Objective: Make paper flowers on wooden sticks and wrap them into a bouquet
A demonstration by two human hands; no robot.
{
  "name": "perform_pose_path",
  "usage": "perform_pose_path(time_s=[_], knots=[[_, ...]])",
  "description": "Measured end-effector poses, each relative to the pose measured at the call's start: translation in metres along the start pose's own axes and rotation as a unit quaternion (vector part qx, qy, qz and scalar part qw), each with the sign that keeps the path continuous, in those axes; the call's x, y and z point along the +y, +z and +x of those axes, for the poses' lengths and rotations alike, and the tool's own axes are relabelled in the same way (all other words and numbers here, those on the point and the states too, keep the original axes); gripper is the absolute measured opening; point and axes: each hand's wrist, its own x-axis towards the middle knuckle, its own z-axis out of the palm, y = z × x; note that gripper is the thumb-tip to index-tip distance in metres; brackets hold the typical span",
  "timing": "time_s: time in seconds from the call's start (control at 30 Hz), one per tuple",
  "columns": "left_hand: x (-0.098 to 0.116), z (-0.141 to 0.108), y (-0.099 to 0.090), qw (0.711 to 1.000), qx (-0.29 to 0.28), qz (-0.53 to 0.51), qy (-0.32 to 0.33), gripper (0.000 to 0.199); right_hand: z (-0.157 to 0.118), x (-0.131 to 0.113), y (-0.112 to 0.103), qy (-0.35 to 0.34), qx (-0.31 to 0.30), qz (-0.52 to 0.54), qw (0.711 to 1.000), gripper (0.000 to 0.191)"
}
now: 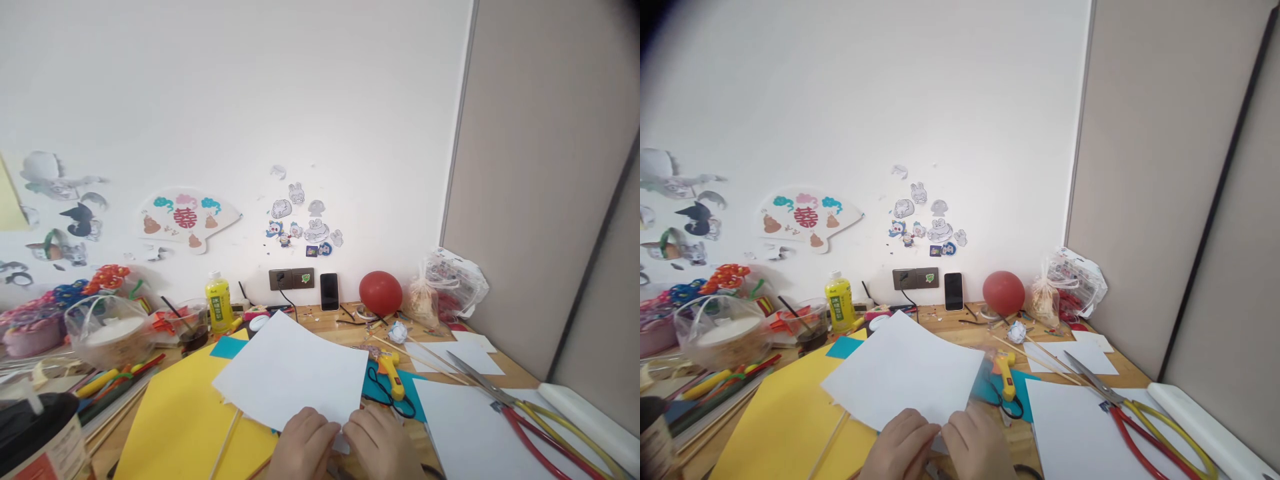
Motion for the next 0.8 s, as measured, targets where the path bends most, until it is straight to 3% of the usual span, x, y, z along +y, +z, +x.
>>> perform_pose_path(time_s=[0.27, 0.53, 0.8], knots=[[0.0007, -0.0005, 0.0009, 0.993, -0.039, -0.093, -0.058, 0.022, 0.0021, 0.0007, -0.0004, -0.006, 0.017, 0.003, 1.000, 0.042], [-0.0007, 0.0015, 0.0000, 1.000, 0.009, -0.027, -0.008, 0.019, -0.0015, -0.0007, 0.0030, 0.003, 0.003, 0.002, 1.000, 0.045], [-0.0008, -0.0008, 0.0014, 1.000, 0.000, 0.011, 0.016, 0.022, -0.0053, 0.0003, 0.0062, -0.003, -0.011, -0.006, 1.000, 0.045]])
